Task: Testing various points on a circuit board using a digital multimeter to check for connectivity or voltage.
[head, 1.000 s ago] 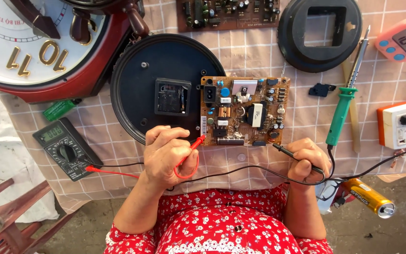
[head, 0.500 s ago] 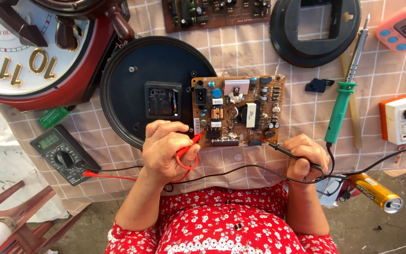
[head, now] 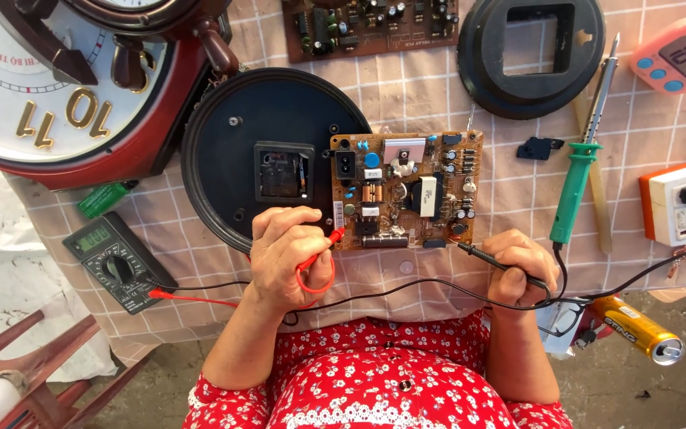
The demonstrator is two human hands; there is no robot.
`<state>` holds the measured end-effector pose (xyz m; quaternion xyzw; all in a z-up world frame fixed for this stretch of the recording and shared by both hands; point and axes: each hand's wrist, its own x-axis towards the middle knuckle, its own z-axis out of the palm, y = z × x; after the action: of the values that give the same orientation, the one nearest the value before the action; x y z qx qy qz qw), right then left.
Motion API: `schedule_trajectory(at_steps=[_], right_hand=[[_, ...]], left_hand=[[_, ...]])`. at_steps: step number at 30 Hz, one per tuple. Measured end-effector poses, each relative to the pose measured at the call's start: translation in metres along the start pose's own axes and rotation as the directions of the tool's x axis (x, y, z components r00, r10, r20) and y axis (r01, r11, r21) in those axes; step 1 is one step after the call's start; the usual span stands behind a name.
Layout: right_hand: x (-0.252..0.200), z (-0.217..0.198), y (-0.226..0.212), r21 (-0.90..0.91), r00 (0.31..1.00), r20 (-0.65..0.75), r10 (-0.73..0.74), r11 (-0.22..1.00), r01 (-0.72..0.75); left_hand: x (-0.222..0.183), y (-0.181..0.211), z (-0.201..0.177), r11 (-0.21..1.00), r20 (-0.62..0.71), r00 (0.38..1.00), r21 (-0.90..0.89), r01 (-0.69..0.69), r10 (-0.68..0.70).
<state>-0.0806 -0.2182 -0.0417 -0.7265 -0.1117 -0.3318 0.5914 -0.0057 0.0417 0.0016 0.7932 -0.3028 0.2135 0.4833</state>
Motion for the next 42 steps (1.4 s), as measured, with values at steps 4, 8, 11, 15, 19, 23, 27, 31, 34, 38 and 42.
schedule_trajectory(at_steps=[4,8,11,15,19,23,27,31,34,38,42], right_hand=[[-0.001,-0.001,-0.003,-0.008,1.0,0.011,-0.021,1.0,0.021],[-0.012,-0.006,0.003,0.044,0.998,-0.065,-0.018,0.999,0.021],[-0.026,-0.013,0.012,0.031,0.99,-0.138,-0.009,0.999,0.014],[-0.03,-0.016,0.014,-0.017,0.983,-0.184,-0.015,1.0,0.012],[-0.033,-0.015,0.013,-0.035,0.971,-0.24,-0.015,0.999,0.007],[-0.035,-0.018,0.017,-0.042,0.968,-0.252,0.012,0.999,-0.024],[-0.032,-0.016,0.018,-0.038,0.969,-0.248,0.019,0.999,-0.029],[-0.031,-0.016,0.018,-0.046,0.975,-0.217,0.055,0.997,-0.067],[-0.027,-0.013,0.015,-0.058,0.98,-0.186,0.07,0.995,-0.082],[-0.024,-0.011,0.014,-0.048,0.983,-0.17,0.067,0.996,-0.076],[-0.023,-0.011,0.014,-0.044,0.984,-0.166,0.057,0.997,-0.065]], left_hand=[[-0.001,0.0,-0.003,1.0,-0.047,0.999,0.011,0.012,-0.012],[0.0,-0.001,-0.003,1.0,-0.104,0.994,0.006,0.02,-0.019],[0.003,0.0,-0.002,1.0,-0.115,0.993,0.006,0.028,-0.027],[0.001,-0.001,-0.001,0.999,-0.079,0.997,0.033,0.015,-0.012],[0.003,-0.001,0.0,0.999,-0.076,0.996,0.008,0.036,-0.035],[0.002,-0.002,0.001,0.999,-0.055,0.997,-0.018,0.046,-0.047],[0.001,-0.003,0.001,0.998,-0.023,0.999,-0.033,0.045,-0.046],[0.001,-0.004,0.001,0.997,-0.007,0.999,-0.064,0.053,-0.053],[0.001,-0.003,0.0,0.996,-0.002,0.998,-0.068,0.065,-0.065],[-0.001,-0.003,0.001,0.996,0.009,0.998,-0.051,0.066,-0.066],[-0.002,-0.003,0.002,0.997,0.01,0.998,-0.039,0.06,-0.059]])
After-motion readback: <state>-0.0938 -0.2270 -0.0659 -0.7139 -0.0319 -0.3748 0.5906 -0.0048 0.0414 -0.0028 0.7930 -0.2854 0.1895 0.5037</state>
